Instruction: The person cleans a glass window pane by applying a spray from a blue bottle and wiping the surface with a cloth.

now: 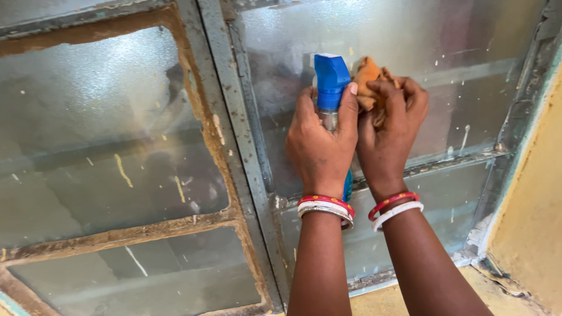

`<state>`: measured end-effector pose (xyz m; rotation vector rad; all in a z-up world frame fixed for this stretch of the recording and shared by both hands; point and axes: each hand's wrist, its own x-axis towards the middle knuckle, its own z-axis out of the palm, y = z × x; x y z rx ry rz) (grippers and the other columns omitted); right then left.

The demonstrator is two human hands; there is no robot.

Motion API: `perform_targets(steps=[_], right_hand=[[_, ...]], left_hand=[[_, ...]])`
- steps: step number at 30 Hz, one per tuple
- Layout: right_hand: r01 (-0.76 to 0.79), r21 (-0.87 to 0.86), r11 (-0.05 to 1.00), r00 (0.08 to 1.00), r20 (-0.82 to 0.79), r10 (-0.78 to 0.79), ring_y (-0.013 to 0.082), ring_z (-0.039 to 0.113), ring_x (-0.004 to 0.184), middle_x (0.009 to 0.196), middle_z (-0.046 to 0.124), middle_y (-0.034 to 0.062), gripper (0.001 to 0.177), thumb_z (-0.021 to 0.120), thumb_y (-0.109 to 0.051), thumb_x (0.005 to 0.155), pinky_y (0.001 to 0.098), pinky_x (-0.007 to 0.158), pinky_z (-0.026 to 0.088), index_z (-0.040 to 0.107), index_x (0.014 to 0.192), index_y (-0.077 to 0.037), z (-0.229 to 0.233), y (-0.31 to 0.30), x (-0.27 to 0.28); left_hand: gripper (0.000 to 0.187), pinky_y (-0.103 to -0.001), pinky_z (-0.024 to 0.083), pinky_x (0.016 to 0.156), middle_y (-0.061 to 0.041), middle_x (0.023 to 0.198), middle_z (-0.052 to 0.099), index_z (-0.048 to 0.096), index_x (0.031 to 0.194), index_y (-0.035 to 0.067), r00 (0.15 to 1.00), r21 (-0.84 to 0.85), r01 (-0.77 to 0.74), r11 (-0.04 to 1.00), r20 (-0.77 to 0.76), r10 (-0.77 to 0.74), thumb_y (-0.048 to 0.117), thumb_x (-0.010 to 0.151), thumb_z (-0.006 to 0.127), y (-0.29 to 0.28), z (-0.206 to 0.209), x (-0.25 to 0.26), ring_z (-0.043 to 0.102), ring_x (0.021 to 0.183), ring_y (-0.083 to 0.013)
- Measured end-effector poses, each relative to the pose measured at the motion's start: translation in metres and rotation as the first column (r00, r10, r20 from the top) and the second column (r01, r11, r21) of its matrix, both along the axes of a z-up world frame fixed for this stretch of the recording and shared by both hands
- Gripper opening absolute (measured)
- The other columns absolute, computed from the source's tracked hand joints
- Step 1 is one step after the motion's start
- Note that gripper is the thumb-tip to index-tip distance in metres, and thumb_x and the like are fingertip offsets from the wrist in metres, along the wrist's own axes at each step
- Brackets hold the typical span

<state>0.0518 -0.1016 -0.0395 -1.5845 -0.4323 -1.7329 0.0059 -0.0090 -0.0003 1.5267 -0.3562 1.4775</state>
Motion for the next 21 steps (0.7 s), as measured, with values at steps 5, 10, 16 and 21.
perform_targets(steps=[5,10,16,21], right_hand=[[0.001,0.081,0.997,1.0,0.019,-0.002,0.0364,0.045,0.138,0.14,0.042,0.0195,0.039,0.062,0.008,0.096,0.0451,0.125,0.036,0.06,0.133,-0.004,-0.003,-0.03,0.018],[0.051,0.14,0.989,0.999,0.008,-0.053,0.0371,0.044,0.14,0.142,0.04,0.0208,0.04,0.061,0.009,0.099,0.0461,0.126,0.035,0.057,0.137,-0.003,-0.022,-0.047,0.021],[0.047,0.109,0.993,0.999,-0.017,-0.045,0.0388,0.045,0.139,0.143,0.041,0.0213,0.042,0.061,0.008,0.096,0.0464,0.123,0.037,0.058,0.137,-0.002,-0.03,-0.064,0.026],[0.053,0.156,0.986,0.998,0.017,-0.056,0.0352,0.049,0.134,0.136,0.041,0.02,0.033,0.057,0.008,0.099,0.0456,0.125,0.039,0.059,0.131,-0.001,-0.018,-0.12,0.052]], left_hand=[[0.045,-0.042,0.053,0.063,-0.012,0.082,0.072,0.065,0.106,0.004,0.998,-0.012,0.004,1.0,-0.066,-0.005,0.046,0.092,0.074,-0.008,0.003,-0.003,0.072,0.069,-0.0302],[0.047,-0.041,0.054,0.062,-0.012,0.083,0.072,0.065,0.107,0.004,0.999,-0.006,-0.005,1.0,-0.053,0.005,0.047,0.091,0.074,-0.026,0.003,-0.002,0.072,0.068,-0.0294],[0.047,-0.041,0.054,0.064,-0.013,0.085,0.072,0.064,0.109,0.003,1.0,0.0,0.012,1.0,-0.026,-0.012,0.046,0.092,0.074,-0.061,0.0,0.009,0.072,0.072,-0.0309],[0.049,-0.042,0.054,0.062,-0.012,0.082,0.072,0.065,0.107,0.003,0.996,-0.012,0.033,0.999,-0.08,-0.034,0.048,0.091,0.073,-0.087,0.0,0.017,0.072,0.069,-0.0294]])
